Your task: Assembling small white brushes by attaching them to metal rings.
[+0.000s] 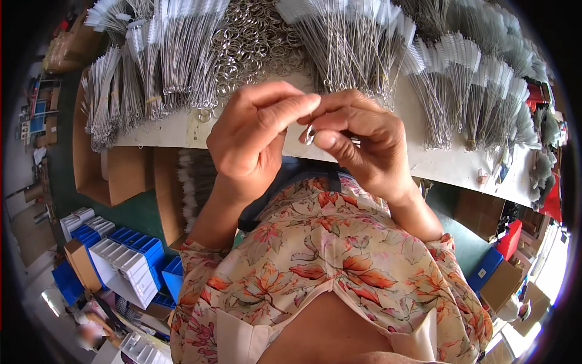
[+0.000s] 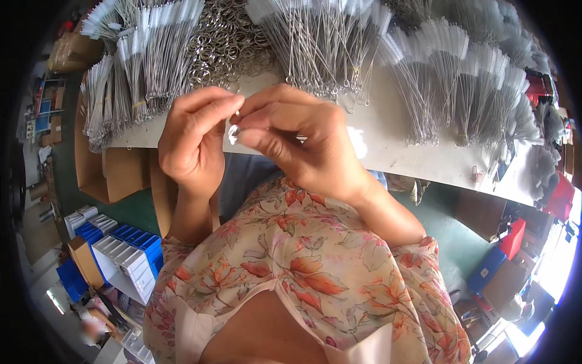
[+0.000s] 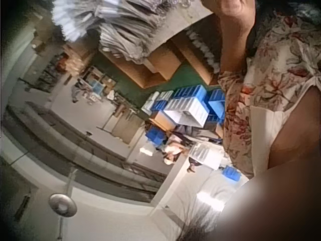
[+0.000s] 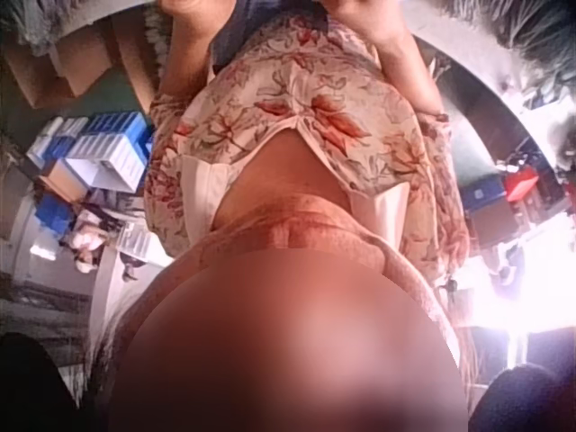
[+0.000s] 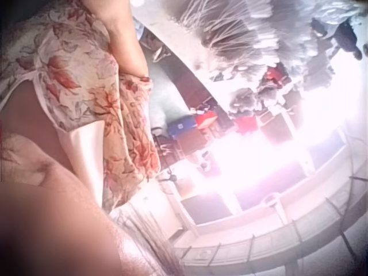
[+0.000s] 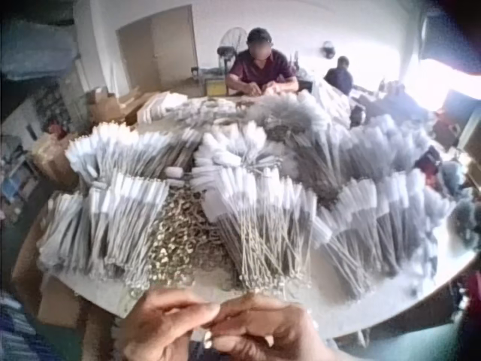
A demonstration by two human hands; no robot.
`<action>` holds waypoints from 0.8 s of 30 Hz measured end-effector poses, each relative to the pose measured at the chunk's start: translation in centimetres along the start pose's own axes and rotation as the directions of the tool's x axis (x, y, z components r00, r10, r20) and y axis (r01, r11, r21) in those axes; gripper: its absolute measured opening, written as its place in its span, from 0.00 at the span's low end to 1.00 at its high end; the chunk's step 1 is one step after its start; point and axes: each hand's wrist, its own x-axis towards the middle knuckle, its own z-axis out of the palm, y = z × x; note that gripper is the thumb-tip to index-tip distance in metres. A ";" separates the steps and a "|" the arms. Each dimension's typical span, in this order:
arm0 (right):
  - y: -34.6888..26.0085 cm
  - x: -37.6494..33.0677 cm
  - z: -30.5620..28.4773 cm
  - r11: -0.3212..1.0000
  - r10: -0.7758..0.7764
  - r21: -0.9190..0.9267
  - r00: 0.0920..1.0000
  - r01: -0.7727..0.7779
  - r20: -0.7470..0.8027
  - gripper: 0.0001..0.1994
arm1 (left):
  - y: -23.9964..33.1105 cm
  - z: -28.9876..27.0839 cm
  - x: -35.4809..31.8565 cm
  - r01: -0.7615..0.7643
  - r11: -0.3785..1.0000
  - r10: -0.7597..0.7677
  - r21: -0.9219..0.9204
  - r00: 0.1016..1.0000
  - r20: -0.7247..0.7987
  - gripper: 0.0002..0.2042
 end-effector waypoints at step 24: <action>1.0 0.9 0.9 0.532 -0.668 -0.524 0.710 0.665 0.222 0.12 | 2.7 -4.9 2.2 0.626 0.671 -0.463 -0.397 0.772 0.435 0.08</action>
